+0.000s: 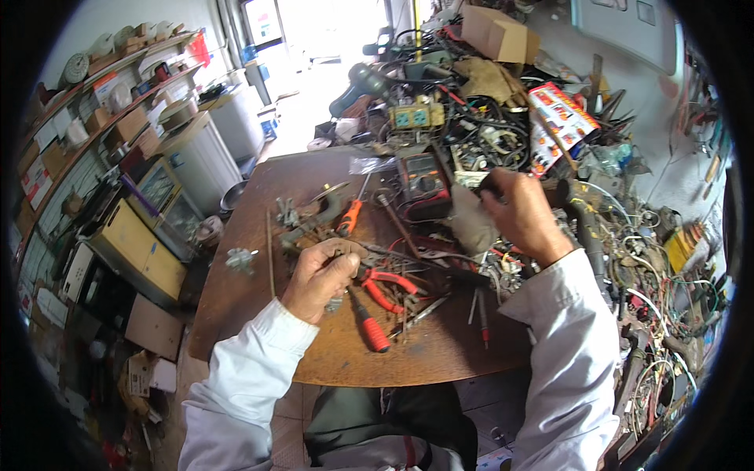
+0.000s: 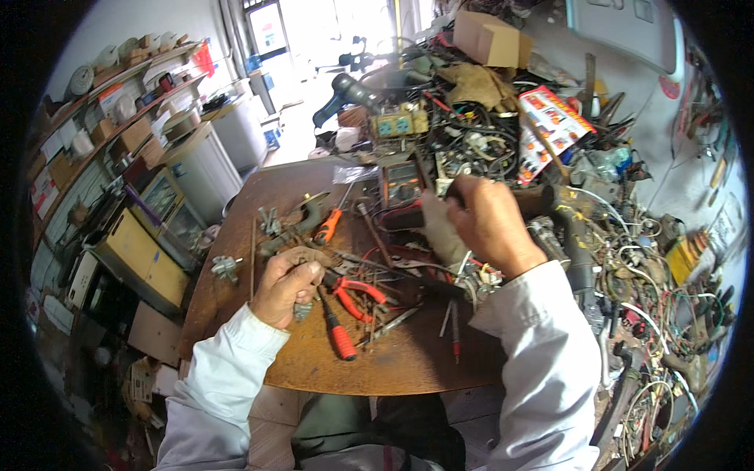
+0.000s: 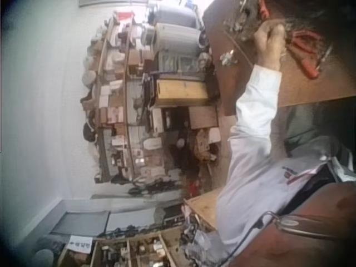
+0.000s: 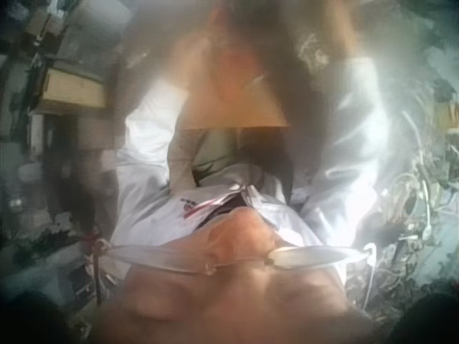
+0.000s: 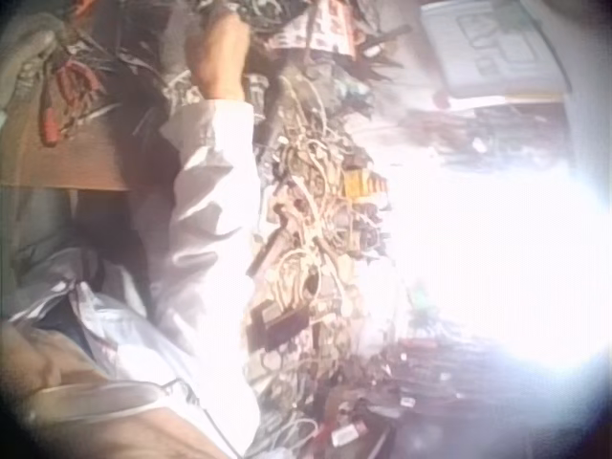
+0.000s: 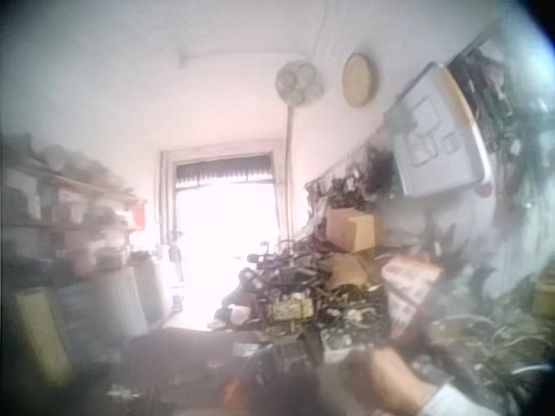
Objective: The person works on small metal parts at a cluttered workbench, using pliers and a screwdriver to adjust and assemble components. They repeatedly pick up, turn, and manipulate the parts, occasionally reaching under the table to continue the work.
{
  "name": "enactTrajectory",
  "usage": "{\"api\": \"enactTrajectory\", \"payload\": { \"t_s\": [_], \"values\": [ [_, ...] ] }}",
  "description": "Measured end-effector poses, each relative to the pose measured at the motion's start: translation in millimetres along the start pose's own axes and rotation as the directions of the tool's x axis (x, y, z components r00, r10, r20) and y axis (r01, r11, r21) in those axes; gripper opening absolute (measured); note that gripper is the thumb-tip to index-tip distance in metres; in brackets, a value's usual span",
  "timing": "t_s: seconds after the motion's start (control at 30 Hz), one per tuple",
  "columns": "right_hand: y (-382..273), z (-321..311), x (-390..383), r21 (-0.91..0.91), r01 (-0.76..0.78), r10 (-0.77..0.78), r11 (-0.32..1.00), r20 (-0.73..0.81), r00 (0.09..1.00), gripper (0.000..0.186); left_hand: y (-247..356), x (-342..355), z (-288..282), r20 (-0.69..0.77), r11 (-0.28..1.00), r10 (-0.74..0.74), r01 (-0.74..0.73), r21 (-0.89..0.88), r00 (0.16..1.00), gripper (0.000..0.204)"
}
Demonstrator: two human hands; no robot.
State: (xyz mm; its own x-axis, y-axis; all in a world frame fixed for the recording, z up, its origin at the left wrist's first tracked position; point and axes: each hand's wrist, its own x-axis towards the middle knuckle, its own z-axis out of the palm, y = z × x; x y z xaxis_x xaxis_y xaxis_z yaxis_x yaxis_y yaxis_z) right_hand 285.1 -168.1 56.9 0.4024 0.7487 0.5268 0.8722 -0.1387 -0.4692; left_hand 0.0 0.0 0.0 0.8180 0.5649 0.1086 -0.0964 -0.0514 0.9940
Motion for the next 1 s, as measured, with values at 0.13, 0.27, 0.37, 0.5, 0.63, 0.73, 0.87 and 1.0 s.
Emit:
{"api": "enactTrajectory", "payload": {
  "t_s": [0.13,0.27,0.37,0.5,0.63,0.73,0.87,1.0],
  "values": [
    [3,-20,-7,-0.039,0.033,-0.029,0.999,0.094,0.995,0.015,11,29,71,0.039,0.760,0.464,-0.421,0.495,0.885,0.025],
    [-5,-10,-6,0.035,0.069,-0.071,0.997,0.063,0.995,0.014,22,62,103,0.039,0.652,0.552,-0.460,0.603,0.833,0.039],
    [-8,-12,-7,0.017,0.106,-0.107,0.994,0.068,0.992,0.013,15,85,117,0.086,0.548,0.624,-0.514,0.660,0.777,0.041],
    [-13,-14,-7,0.089,0.108,-0.115,0.990,0.081,0.990,0.013,5,94,116,0.136,0.448,0.633,-0.504,0.739,0.762,0.023],
    [-8,-8,-6,0.115,0.109,-0.120,0.987,0.087,0.989,0.014,5,91,114,0.119,0.477,0.688,-0.569,0.670,0.716,0.016],
    [-7,-6,-7,-0.129,0.109,-0.098,0.986,0.090,0.991,0.015,4,88,113,0.121,0.467,0.726,-0.614,0.636,0.677,0.016],
    [-12,-8,-6,-0.153,0.131,-0.113,0.980,0.120,0.986,0.015,2,87,113,0.122,0.458,0.743,-0.633,0.624,0.658,0.016],
    [-11,-8,-7,-0.111,0.157,-0.146,0.981,0.103,0.984,0.013,1,89,113,0.117,0.468,0.741,-0.634,0.616,0.661,0.016]
  ]
}}
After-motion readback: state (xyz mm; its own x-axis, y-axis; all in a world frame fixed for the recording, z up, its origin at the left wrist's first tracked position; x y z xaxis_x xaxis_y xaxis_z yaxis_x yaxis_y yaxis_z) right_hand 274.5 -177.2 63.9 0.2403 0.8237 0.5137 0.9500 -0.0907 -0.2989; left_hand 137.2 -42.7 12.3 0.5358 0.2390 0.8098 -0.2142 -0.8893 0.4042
